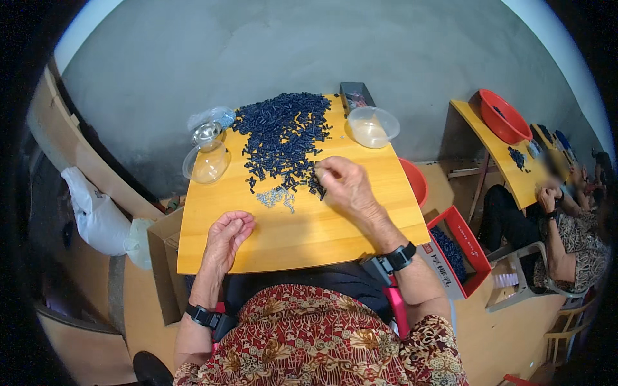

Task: Assembling small plastic components on a wooden table.

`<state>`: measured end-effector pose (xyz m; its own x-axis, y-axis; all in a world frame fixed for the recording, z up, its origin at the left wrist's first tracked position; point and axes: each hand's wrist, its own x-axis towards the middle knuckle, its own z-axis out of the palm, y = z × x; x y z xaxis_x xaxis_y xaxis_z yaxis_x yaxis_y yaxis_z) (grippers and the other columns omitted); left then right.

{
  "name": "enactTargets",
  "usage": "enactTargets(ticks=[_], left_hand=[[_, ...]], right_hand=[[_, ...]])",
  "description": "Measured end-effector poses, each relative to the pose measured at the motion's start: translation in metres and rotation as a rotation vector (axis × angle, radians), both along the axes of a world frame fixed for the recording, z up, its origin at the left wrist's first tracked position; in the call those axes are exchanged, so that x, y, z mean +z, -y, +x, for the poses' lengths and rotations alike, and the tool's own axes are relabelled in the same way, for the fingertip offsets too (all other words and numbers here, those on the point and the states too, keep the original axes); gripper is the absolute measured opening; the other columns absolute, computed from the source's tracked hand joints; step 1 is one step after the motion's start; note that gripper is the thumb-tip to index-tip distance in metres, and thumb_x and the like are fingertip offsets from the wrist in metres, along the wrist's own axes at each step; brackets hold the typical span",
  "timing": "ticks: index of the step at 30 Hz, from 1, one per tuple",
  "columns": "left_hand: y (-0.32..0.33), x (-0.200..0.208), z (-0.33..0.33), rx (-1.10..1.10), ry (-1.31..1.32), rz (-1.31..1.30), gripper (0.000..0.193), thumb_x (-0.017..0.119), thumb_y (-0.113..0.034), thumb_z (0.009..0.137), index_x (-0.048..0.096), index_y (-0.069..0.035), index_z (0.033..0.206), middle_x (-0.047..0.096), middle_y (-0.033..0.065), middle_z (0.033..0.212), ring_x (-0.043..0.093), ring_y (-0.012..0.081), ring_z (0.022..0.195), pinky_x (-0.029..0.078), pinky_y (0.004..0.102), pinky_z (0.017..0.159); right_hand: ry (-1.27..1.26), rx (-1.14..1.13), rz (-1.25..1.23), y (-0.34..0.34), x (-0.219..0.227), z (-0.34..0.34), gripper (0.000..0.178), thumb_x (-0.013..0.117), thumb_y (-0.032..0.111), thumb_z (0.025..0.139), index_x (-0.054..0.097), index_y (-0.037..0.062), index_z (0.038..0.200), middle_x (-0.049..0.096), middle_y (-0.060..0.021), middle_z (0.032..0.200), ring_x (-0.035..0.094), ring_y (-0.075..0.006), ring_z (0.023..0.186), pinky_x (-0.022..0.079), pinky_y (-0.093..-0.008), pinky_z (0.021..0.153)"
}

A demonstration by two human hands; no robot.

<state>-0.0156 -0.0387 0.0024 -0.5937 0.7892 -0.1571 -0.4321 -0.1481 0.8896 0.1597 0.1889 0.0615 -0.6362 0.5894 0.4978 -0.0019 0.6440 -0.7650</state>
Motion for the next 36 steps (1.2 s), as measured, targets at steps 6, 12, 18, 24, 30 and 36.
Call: enactTargets(ticks=[6,12,18,24,30,36], left_hand=[[0.001,-0.003,-0.001,-0.021,0.006,0.018,0.017,0.056,-0.008,0.092,0.059,-0.001,0.107,0.063,0.0113,0.103,0.062,0.0198,0.096,0.050,0.0296,0.089],[0.000,-0.003,-0.002,-0.042,0.003,0.037,0.017,0.056,-0.009,0.092,0.059,-0.001,0.107,0.064,0.0109,0.103,0.063,0.0189,0.095,0.051,0.0282,0.087],[0.001,0.001,-0.001,-0.043,0.004,0.022,0.017,0.056,-0.009,0.092,0.059,-0.001,0.107,0.064,0.0112,0.103,0.063,0.0191,0.095,0.051,0.0281,0.087],[0.001,0.000,-0.002,-0.050,0.007,0.014,0.017,0.056,-0.008,0.092,0.059,0.000,0.106,0.064,0.0117,0.103,0.063,0.0193,0.096,0.051,0.0284,0.088],[0.002,0.000,-0.001,-0.051,0.013,0.017,0.017,0.056,-0.007,0.091,0.059,0.000,0.106,0.064,0.0120,0.103,0.063,0.0196,0.096,0.051,0.0285,0.088],[0.002,0.000,-0.002,-0.054,0.003,0.014,0.017,0.054,-0.008,0.092,0.058,0.000,0.107,0.063,0.0113,0.103,0.062,0.0197,0.096,0.050,0.0296,0.089]], right_hand=[[0.155,-0.036,-0.011,-0.035,-0.013,0.013,0.015,0.059,0.012,0.083,0.063,-0.0022,0.086,0.065,-0.0115,0.075,0.063,-0.0182,0.069,0.050,-0.0300,0.067],[0.308,-0.007,0.183,-0.029,-0.024,0.010,0.012,0.060,0.010,0.078,0.065,0.0004,0.083,0.064,-0.0135,0.079,0.062,-0.0286,0.077,0.050,-0.0367,0.071],[0.364,0.052,0.506,-0.018,-0.043,0.001,0.013,0.064,0.015,0.079,0.064,0.0029,0.083,0.059,-0.0121,0.083,0.057,-0.0303,0.085,0.048,-0.0417,0.075],[0.325,0.072,0.503,-0.016,-0.048,-0.010,0.009,0.061,0.011,0.080,0.063,0.0024,0.082,0.061,-0.0123,0.082,0.058,-0.0303,0.085,0.049,-0.0407,0.075],[0.230,-0.002,0.134,-0.024,-0.039,-0.001,0.010,0.060,0.009,0.080,0.064,0.0007,0.083,0.063,-0.0147,0.084,0.062,-0.0305,0.080,0.050,-0.0382,0.073],[0.303,-0.058,0.100,-0.036,-0.027,0.025,0.014,0.062,0.012,0.080,0.064,-0.0003,0.084,0.062,-0.0152,0.081,0.061,-0.0297,0.077,0.049,-0.0382,0.071]])
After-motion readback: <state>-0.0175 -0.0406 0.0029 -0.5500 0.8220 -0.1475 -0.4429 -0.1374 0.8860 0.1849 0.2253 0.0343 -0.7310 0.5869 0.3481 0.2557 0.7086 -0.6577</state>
